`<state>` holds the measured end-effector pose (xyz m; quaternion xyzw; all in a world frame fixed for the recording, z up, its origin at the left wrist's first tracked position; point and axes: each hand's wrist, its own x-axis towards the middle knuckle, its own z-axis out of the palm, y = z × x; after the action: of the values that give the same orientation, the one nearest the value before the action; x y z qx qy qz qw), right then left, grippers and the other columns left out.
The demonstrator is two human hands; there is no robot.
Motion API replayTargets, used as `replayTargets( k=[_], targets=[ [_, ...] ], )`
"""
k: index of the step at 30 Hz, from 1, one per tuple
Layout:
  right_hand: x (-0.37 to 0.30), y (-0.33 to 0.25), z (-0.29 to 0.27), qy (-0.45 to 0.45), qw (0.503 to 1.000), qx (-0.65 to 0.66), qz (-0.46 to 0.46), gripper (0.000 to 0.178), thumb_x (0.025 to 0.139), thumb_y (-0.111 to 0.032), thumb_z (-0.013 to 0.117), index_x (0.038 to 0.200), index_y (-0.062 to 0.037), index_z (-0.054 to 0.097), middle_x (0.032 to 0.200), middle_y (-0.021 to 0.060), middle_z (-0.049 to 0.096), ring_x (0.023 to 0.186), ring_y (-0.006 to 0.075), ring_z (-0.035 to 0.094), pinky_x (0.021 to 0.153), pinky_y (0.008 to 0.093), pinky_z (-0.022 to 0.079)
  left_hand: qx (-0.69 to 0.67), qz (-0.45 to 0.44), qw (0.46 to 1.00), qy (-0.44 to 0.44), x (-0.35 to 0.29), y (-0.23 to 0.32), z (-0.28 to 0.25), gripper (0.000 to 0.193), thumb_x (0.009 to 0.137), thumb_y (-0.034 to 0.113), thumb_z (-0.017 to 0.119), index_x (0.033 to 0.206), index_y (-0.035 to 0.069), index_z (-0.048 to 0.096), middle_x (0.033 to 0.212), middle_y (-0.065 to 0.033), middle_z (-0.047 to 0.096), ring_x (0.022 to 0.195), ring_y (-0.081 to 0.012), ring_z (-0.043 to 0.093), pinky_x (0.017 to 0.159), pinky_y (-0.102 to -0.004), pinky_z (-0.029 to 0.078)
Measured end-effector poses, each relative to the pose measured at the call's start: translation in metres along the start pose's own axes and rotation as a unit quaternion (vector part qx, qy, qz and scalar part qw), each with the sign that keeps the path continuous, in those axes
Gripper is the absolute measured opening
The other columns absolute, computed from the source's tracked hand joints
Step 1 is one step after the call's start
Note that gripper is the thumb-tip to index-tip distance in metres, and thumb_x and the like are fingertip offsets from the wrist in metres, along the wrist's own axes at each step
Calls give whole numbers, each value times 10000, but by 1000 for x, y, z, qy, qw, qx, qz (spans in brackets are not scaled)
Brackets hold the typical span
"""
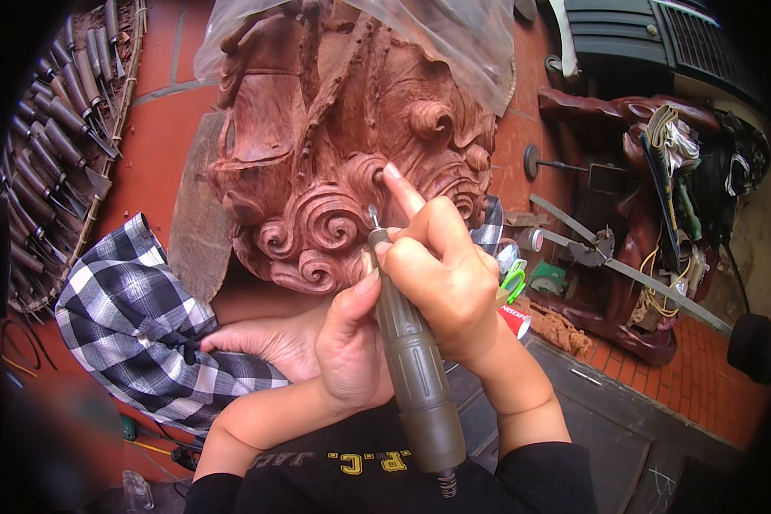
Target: The person uses a rotary carving tool to refine intricate swirl patterns on a large wooden sculpture. They adjust their position and the cloth covering the workpiece, then continue carving details into the wood surface.
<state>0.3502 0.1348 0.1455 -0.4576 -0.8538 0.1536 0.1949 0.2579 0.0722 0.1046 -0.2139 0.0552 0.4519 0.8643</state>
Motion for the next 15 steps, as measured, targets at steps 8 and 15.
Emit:
replayTargets(
  k=[8, 15],
  targets=[
    [3, -4, 0, -19, 1000, 2, 23, 174, 692, 125, 682, 716, 63, 521, 647, 97, 370, 554, 196, 477, 969, 570, 513, -7, -10, 1000, -15, -2, 3, 1, 578, 979, 425, 431, 1444, 98, 323, 1403, -107, 449, 1305, -209, 452, 1111, -373, 324],
    [2, -7, 0, -15, 999, -13, 29, 178, 688, 117, 685, 705, 60, 517, 644, 97, 372, 548, 196, 476, 966, 568, 517, -12, -24, 1000, -2, -3, 1, 1, 605, 981, 429, 420, 1464, 86, 299, 1417, -107, 440, 1323, -210, 434, 1122, -374, 308]
  ],
)
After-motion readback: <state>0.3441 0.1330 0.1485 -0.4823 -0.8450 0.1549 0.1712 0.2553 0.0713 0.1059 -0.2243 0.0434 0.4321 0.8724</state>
